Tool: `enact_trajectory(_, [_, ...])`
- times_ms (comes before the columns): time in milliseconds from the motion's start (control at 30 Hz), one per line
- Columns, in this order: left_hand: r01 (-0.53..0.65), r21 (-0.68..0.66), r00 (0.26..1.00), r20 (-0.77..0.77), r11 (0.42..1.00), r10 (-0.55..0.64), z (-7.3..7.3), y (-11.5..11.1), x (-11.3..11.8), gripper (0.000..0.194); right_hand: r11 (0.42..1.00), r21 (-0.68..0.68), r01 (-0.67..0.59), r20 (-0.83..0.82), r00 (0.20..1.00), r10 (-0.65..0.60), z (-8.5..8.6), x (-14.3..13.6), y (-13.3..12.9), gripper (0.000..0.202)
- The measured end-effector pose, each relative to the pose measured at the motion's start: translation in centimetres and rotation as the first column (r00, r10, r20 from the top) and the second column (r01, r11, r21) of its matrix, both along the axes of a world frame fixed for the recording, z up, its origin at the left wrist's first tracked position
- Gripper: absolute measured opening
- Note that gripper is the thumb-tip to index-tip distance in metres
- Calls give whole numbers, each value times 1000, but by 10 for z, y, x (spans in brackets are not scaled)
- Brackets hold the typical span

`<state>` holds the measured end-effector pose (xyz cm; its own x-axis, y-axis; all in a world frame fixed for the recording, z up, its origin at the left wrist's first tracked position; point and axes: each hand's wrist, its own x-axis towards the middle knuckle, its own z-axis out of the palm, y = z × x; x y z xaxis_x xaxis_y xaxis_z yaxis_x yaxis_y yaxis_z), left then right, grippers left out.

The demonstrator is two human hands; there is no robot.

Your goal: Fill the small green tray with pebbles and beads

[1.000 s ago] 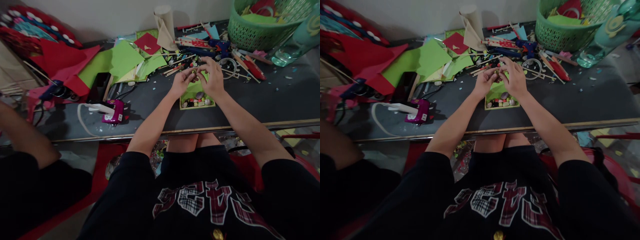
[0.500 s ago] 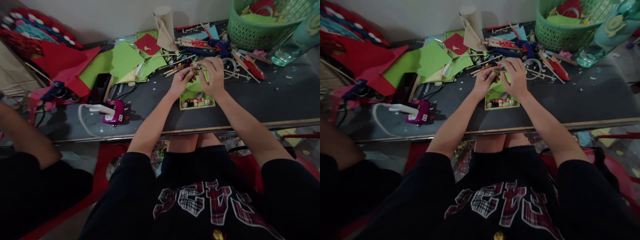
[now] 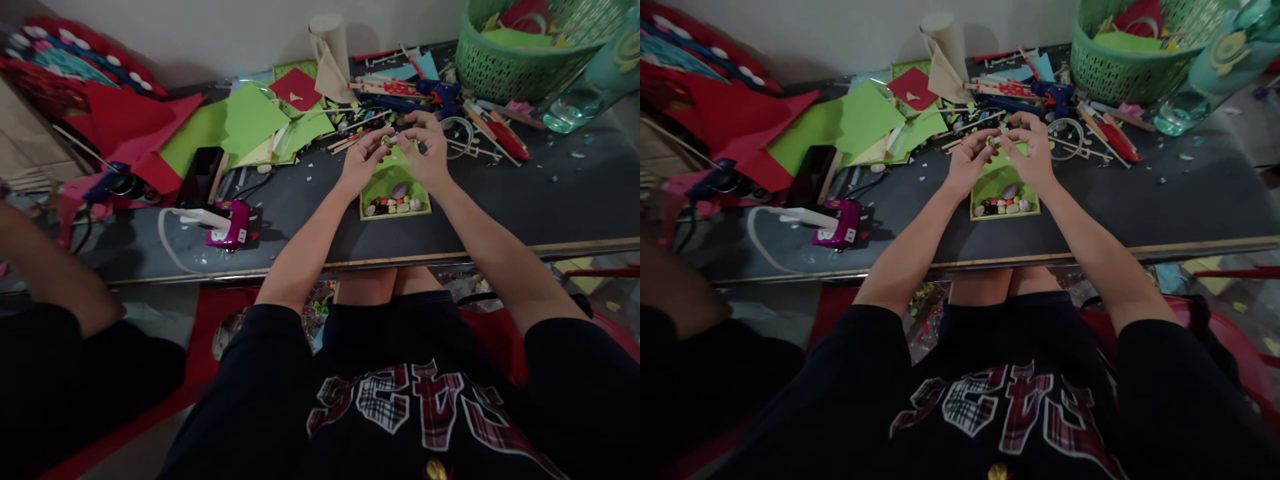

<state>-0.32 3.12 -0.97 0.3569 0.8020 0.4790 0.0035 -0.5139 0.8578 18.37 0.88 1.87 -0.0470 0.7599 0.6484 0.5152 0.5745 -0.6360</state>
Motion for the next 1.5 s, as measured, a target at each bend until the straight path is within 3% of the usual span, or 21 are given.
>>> enact_trajectory(200, [47, 33, 999, 3, 998, -48, -6, 4, 0, 67, 999, -32, -22, 156, 987, 27, -6, 5, 9, 66])
enact_trajectory(467, [61, 30, 998, -22, 998, -60, -9, 8, 2, 71, 997, -25, 66, 467, 883, -47, 24, 10, -16, 57])
enact_trajectory(667, [42, 88, 998, -40, 995, -39, -12, 9, 4, 67, 998, 25, 50, 418, 907, -56, 26, 11, -17, 60])
enact_trajectory(1033, [77, 68, 994, -77, 995, -72, -14, 11, 0, 67, 990, 73, 117, 536, 833, -138, 27, 8, -23, 53])
enact_trajectory(1267, [40, 27, 996, -77, 999, -38, -7, 4, 2, 65, 991, 60, 123, 473, 870, -136, 28, 6, -28, 52])
enact_trajectory(1500, [35, 15, 998, -51, 999, -34, -11, 4, 3, 56, 995, 55, 86, 398, 912, -101, 23, 9, -23, 45])
